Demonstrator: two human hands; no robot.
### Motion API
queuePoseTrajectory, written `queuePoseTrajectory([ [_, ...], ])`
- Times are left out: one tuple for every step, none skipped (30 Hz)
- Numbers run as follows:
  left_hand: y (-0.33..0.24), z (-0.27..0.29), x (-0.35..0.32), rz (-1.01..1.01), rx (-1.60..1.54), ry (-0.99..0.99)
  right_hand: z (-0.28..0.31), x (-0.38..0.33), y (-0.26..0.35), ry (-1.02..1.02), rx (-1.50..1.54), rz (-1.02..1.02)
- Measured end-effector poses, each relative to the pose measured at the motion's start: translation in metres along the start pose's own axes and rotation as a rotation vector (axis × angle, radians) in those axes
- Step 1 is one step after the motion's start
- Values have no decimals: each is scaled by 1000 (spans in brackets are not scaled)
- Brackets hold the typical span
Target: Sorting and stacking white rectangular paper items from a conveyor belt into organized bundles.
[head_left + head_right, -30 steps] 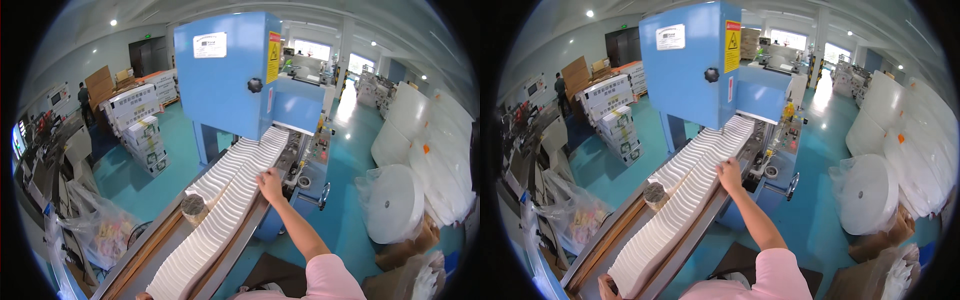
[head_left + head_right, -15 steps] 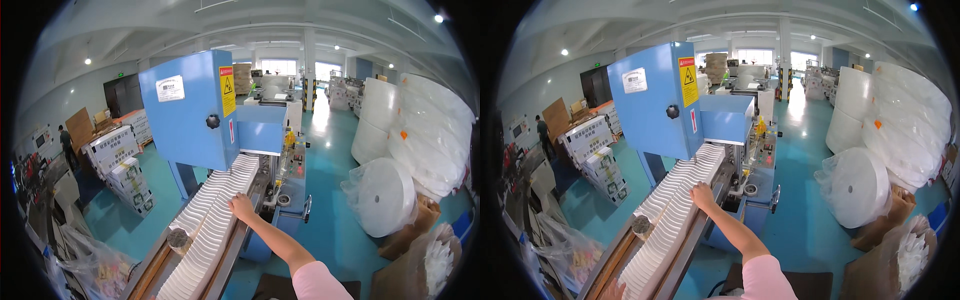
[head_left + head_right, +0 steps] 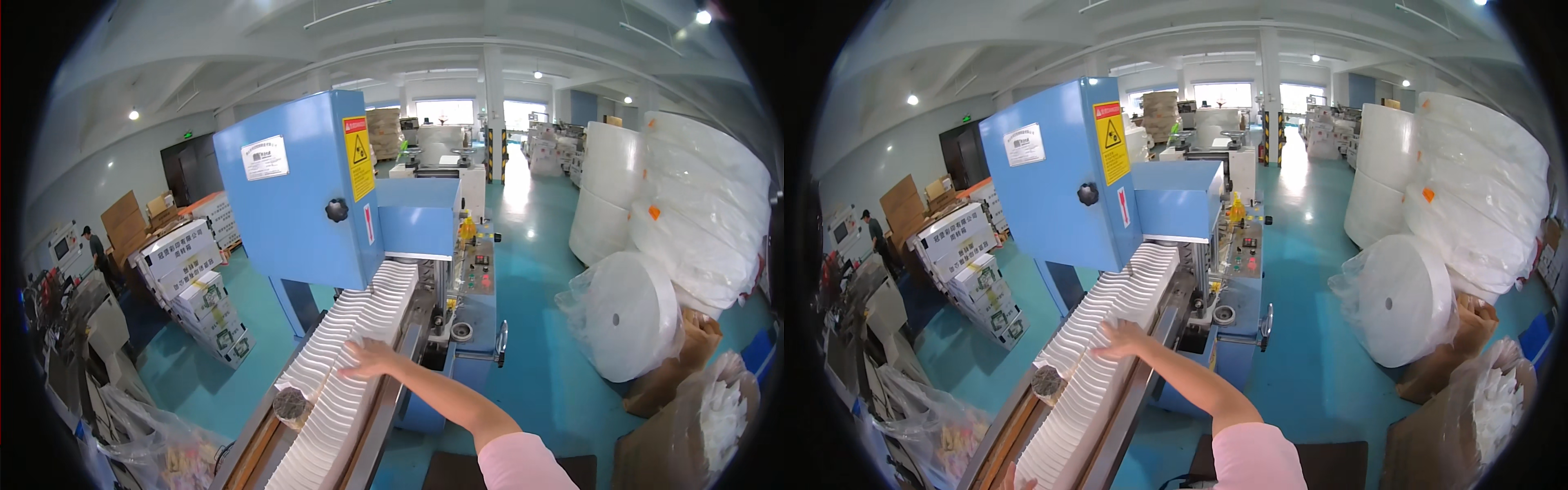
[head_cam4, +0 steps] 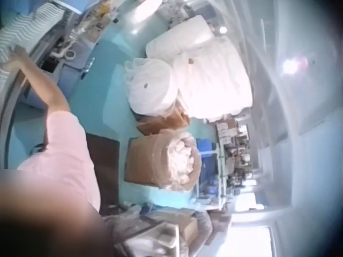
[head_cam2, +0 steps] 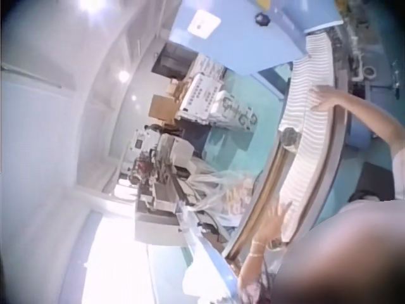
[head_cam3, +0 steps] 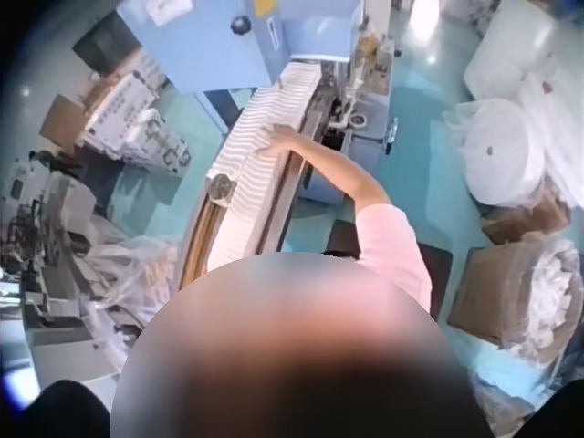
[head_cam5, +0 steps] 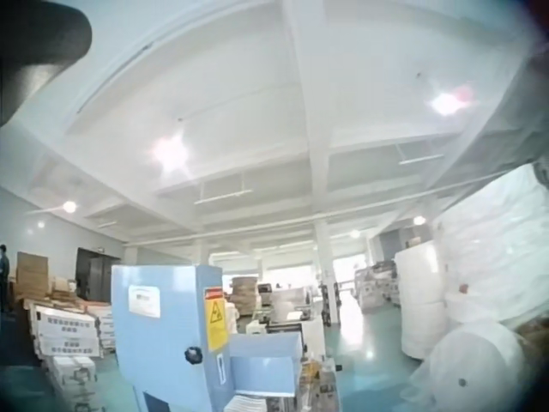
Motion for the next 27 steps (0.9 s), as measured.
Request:
queuePoseTrajectory([
  [-1,-5,2,-27,10,-15,-10,-2,-1,21,-96,-3],
  [-3,-8,3,-51,17,-28,-16,-2,1,49,-190,-4],
  [-4,-10,4,-64,20,-25,-16,1,0,45,-191,-17],
  [-1,-4,4,-20,-230,-116,-22,4,-5,125,-169,-75],
  [3,2,2,29,-484,-206,-27,5,-8,208,-148,-128],
  [1,4,2,23,-485,-204,-26,6,-7,207,-150,-135],
  [1,10,1,44,-462,-224,-26,6,-9,224,-198,-162],
  [2,16,1,68,-439,-247,-26,7,-9,241,-248,-184],
  [0,23,2,65,-442,-249,-26,6,-6,240,-252,-185],
  [-4,19,4,70,-268,-105,-28,5,-3,254,-252,-184],
  [-6,12,4,79,-92,36,-29,6,0,267,-252,-178],
  [-3,4,5,75,-89,31,-26,8,-2,261,-254,-180],
  [6,-10,5,107,-298,-24,-28,10,-5,342,-278,-177],
  [15,-23,2,143,-509,-77,-34,10,-5,427,-300,-172],
  [21,-31,0,147,-510,-82,-35,10,-2,426,-302,-166],
  [19,-32,-3,77,-285,-140,-34,8,1,386,-305,-187],
  [15,-30,-4,7,-61,-197,-31,7,1,345,-311,-208],
  [6,-15,-3,10,-65,-202,-32,8,0,345,-317,-204],
  [-9,5,-1,51,-98,-91,-33,9,-2,344,-309,-174],
  [-16,12,-4,102,-130,18,-33,11,1,343,-298,-132],
  [-11,3,-3,112,-136,12,-32,12,1,345,-303,-121],
  [-10,1,1,-14,-69,-152,-32,13,-3,351,-300,-149],
  [-20,13,-2,-134,-1,-311,-34,12,-3,363,-294,-173],
  [-18,15,-2,-119,-6,-313,-39,11,-3,369,-297,-159],
  [-18,13,-1,-138,45,-261,-38,12,-1,279,-274,-132],
  [-19,11,0,-157,96,-208,-34,12,2,189,-249,-104],
  [-14,5,-2,-136,86,-209,-36,9,7,200,-253,-84],
])
Point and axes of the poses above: each hand's wrist, its own x-axis towards the middle knuckle, its own z-axis out of the back of the hand, y = z × x, the point moved 8 cm from there along x, towards the middle knuckle, and after that the axes turned 1 degree about x, right-handed, at the moved point
